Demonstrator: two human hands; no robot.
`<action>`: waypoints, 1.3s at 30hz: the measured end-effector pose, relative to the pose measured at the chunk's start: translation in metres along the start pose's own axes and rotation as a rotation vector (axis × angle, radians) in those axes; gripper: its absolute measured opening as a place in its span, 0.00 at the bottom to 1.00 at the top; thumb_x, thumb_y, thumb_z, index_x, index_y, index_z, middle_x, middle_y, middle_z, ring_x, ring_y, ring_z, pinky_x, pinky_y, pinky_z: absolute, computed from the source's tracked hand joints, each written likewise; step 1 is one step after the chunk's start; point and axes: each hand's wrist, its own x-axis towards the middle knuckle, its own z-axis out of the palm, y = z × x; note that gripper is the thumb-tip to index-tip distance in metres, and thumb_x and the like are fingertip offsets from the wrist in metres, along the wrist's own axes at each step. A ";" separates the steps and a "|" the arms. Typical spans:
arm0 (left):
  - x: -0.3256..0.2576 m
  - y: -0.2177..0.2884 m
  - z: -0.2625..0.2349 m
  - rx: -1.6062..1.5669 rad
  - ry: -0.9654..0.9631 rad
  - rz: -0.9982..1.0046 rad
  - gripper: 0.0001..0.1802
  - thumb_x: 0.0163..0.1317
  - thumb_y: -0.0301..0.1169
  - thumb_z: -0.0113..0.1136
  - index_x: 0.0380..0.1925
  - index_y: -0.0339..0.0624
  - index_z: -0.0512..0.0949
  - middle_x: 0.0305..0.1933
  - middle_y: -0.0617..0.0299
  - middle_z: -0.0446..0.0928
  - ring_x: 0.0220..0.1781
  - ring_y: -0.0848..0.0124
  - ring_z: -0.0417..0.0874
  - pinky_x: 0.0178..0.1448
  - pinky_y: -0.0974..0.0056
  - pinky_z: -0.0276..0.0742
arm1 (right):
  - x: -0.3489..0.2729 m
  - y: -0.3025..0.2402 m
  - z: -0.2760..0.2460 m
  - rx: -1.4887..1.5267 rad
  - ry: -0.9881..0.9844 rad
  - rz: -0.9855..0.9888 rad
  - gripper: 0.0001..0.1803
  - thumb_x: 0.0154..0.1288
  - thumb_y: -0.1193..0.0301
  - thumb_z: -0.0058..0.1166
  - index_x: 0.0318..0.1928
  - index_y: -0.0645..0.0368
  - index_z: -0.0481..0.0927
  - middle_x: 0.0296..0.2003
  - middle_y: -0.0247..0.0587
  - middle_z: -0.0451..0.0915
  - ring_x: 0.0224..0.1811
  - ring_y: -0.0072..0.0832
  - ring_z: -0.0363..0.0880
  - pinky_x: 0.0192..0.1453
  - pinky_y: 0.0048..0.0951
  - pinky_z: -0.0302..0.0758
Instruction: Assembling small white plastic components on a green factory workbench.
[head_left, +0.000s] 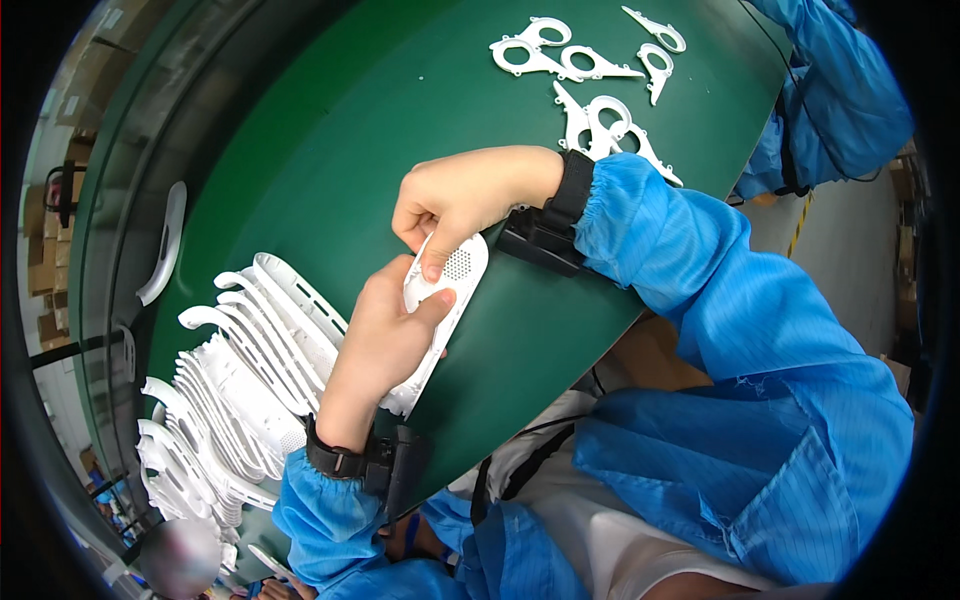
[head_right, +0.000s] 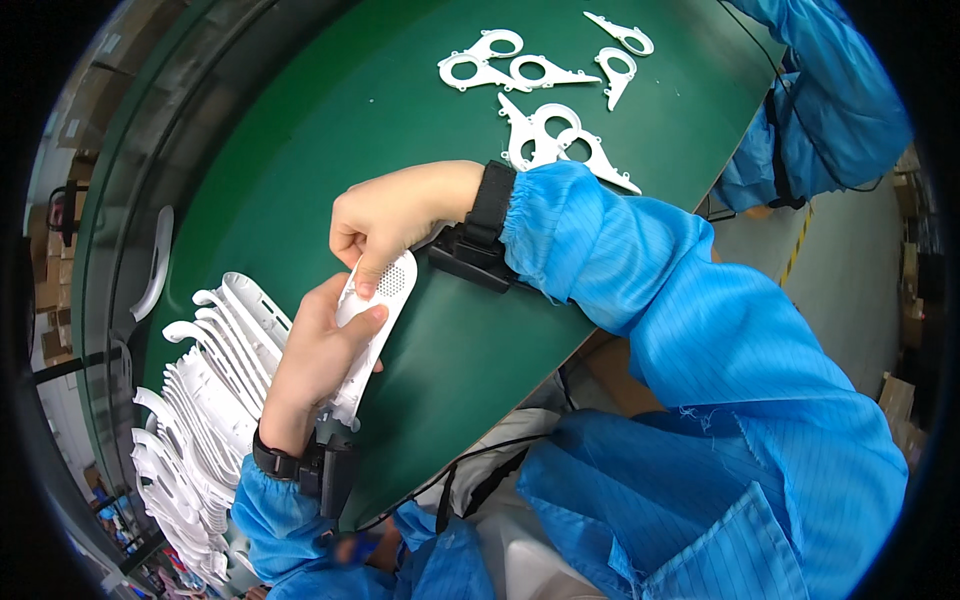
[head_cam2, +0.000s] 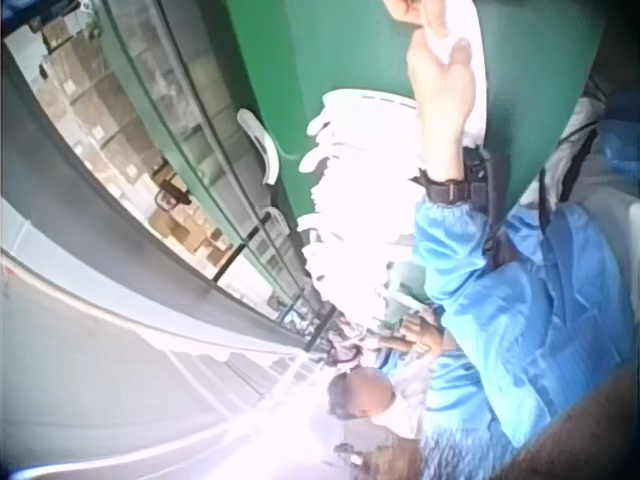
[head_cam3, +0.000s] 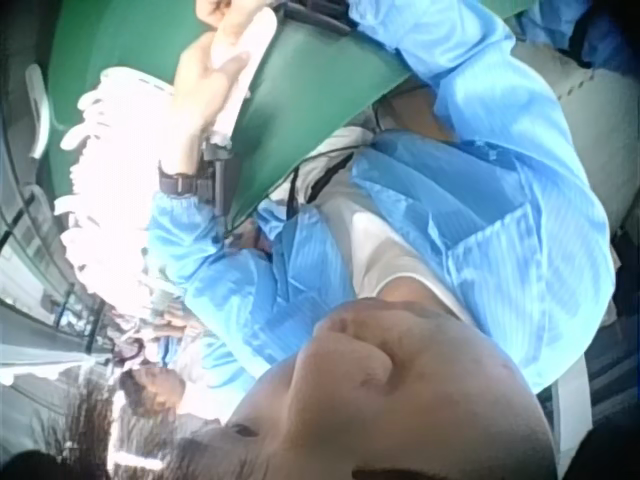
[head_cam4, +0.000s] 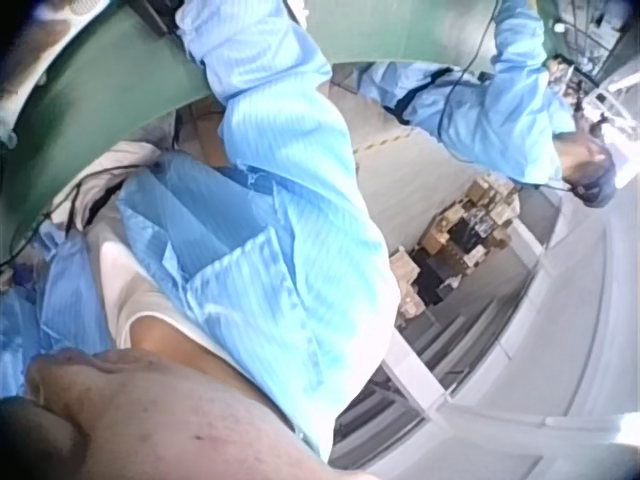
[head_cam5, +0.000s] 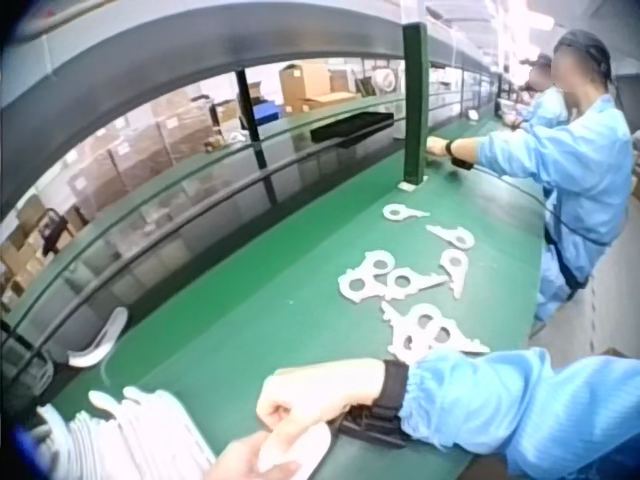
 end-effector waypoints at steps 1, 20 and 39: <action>0.002 -0.002 0.000 -0.002 -0.009 0.015 0.18 0.63 0.27 0.57 0.50 0.29 0.71 0.33 0.61 0.77 0.25 0.78 0.77 0.24 0.71 0.77 | -0.001 0.001 0.000 0.015 0.005 0.006 0.17 0.49 0.62 0.69 0.24 0.64 0.79 0.14 0.32 0.73 0.17 0.20 0.68 0.21 0.27 0.60; -0.027 0.053 -0.057 0.263 0.328 0.302 0.28 0.46 0.30 0.70 0.46 0.31 0.69 0.33 0.57 0.76 0.36 0.69 0.78 0.42 0.66 0.76 | -0.031 0.003 -0.057 0.411 0.551 0.145 0.16 0.67 0.59 0.52 0.44 0.58 0.79 0.30 0.30 0.78 0.28 0.14 0.73 0.30 0.19 0.70; 0.169 0.026 -0.274 0.982 0.853 -0.084 0.39 0.60 0.61 0.45 0.65 0.48 0.63 0.67 0.47 0.63 0.69 0.48 0.61 0.67 0.38 0.55 | -0.086 -0.027 -0.029 -0.425 0.362 0.331 0.25 0.38 0.71 0.73 0.41 0.53 0.78 0.41 0.36 0.71 0.49 0.35 0.67 0.56 0.35 0.64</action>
